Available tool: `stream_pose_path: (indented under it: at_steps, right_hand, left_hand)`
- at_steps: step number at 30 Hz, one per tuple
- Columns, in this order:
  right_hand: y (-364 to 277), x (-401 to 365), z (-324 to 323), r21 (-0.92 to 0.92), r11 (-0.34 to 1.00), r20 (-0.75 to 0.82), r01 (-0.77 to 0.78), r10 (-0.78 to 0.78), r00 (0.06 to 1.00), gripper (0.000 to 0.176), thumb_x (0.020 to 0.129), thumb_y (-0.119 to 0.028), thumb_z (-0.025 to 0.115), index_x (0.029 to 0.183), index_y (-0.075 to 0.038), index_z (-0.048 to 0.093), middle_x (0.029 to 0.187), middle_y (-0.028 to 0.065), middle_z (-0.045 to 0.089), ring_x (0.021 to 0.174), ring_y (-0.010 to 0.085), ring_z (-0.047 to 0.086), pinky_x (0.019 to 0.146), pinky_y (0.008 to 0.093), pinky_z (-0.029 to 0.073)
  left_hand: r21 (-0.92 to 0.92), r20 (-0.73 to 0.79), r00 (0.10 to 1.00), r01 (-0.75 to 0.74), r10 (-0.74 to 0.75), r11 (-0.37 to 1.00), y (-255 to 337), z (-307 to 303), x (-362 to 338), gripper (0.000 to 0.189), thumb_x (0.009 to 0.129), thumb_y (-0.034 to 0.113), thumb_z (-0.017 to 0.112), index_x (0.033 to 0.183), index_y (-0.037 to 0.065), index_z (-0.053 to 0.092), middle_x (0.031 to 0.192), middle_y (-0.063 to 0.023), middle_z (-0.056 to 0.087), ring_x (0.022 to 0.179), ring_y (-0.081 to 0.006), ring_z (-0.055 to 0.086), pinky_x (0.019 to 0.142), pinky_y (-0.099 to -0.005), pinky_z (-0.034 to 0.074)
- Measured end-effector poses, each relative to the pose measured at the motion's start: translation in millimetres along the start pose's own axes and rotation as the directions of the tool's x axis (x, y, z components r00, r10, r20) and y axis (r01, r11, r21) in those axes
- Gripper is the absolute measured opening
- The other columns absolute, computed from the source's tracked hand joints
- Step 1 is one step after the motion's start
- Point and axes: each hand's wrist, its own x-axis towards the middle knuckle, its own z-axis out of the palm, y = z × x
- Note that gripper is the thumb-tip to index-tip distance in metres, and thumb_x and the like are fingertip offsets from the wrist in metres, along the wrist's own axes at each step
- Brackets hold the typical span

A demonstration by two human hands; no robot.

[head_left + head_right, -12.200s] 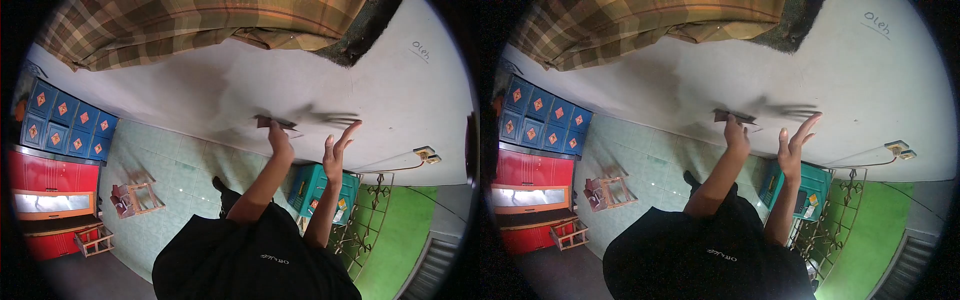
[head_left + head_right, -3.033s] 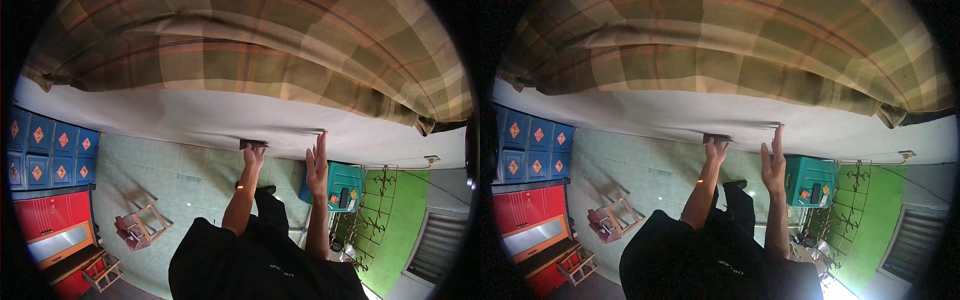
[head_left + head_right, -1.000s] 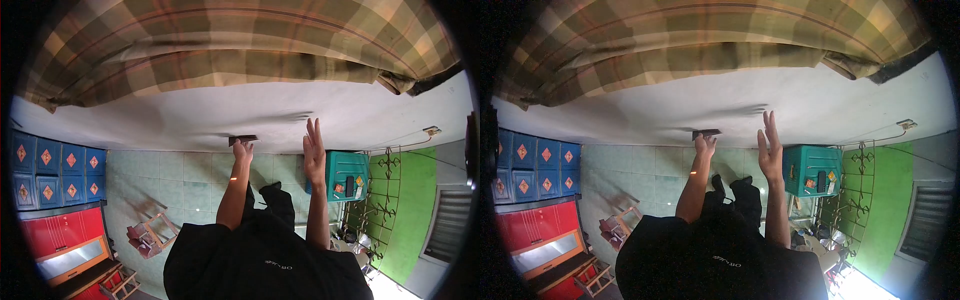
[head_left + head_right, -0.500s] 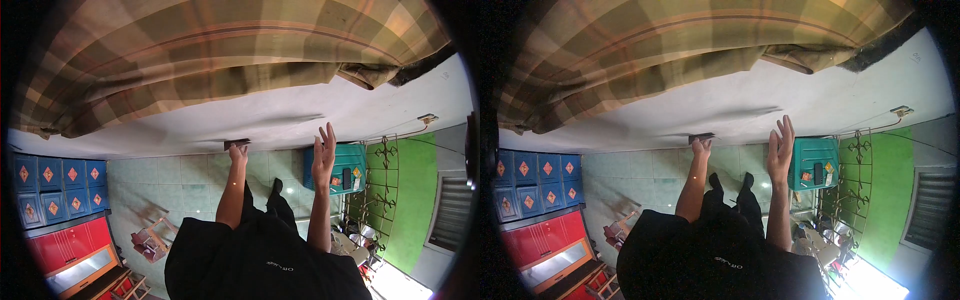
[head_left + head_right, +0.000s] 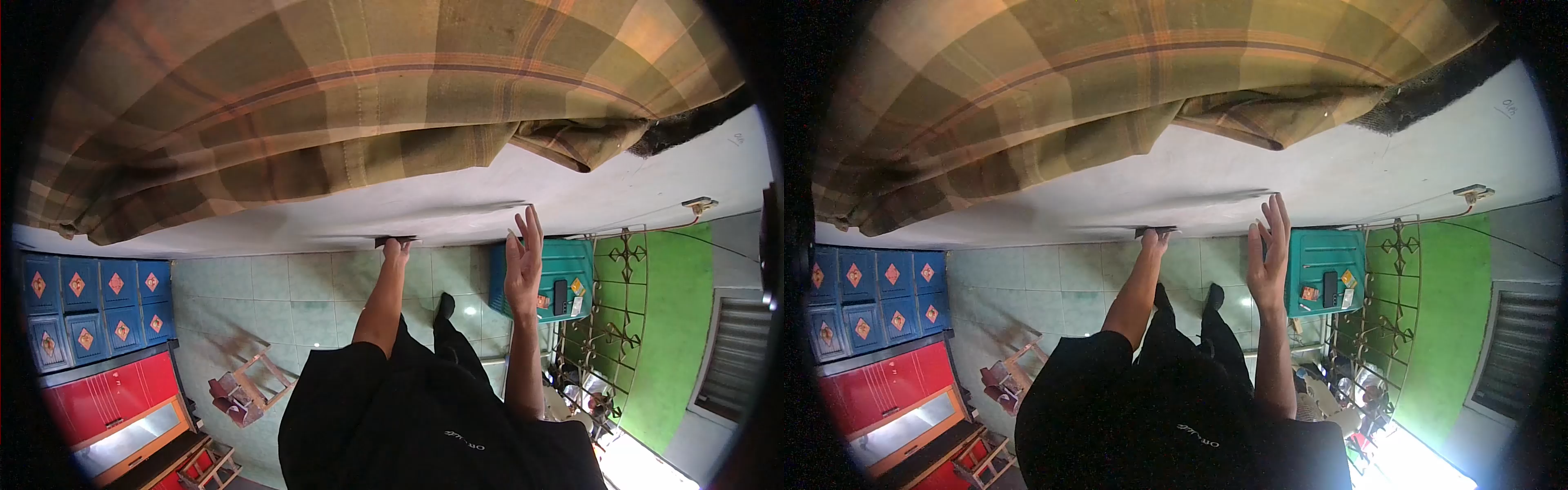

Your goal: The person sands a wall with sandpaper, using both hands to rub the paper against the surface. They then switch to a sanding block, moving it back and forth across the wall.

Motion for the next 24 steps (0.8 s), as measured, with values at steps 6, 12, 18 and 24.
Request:
stream_pose_path:
  at_steps: [6,12,18,24]
  right_hand:
    - [0.5,-0.1,-5.0,-0.036,0.999,0.051,-0.012,0.013,0.999,0.051,0.1,-0.01,0.045,0.148,-0.003,0.031,0.152,0.0162,0.027,0.136,0.0317,0.038,0.108,0.042,0.036]
    - [6.5,-1.3,0.8,-0.07,0.998,0.061,0.003,0.001,0.998,0.048,0.1,-0.012,0.046,0.147,-0.007,0.035,0.153,0.0153,0.021,0.135,0.0333,0.038,0.106,0.0442,0.039]
    - [5.8,1.5,-0.5,-0.051,0.999,0.044,0.009,-0.007,0.999,0.048,0.099,-0.01,0.047,0.146,-0.009,0.037,0.151,0.0163,0.022,0.135,0.0342,0.039,0.105,0.0455,0.041]
    - [8.7,0.5,0.1,-0.037,0.999,0.055,0.029,-0.027,0.998,0.049,0.098,-0.008,0.046,0.146,-0.01,0.036,0.152,0.0165,0.021,0.135,0.0344,0.038,0.105,0.0463,0.041]
  left_hand:
    - [-0.054,0.035,0.996,-0.08,0.082,0.995,-19.9,3.4,-30.4,0.028,0.095,0.006,0.043,0.12,0.012,0.055,0.112,-0.0047,0.061,0.099,-0.0212,0.06,0.092,-0.0462,0.052]
    - [-0.149,-0.035,0.999,-0.008,0.003,0.989,-9.0,7.9,-23.9,0.03,0.096,0.003,0.04,0.122,0.01,0.054,0.112,-0.0065,0.06,0.101,-0.0224,0.06,0.093,-0.0463,0.052]
    - [-0.107,0.124,0.989,-0.067,0.081,0.992,-19.3,0.5,-56.4,0.031,0.094,-0.001,0.041,0.12,0.008,0.054,0.109,-0.0073,0.059,0.098,-0.0226,0.06,0.093,-0.0449,0.051]
    - [-0.159,-0.022,1.0,-0.009,0.005,0.987,-0.5,-2.3,-13.4,0.029,0.096,0.002,0.037,0.119,0.007,0.053,0.115,-0.0096,0.059,0.104,-0.0251,0.059,0.097,-0.046,0.05]
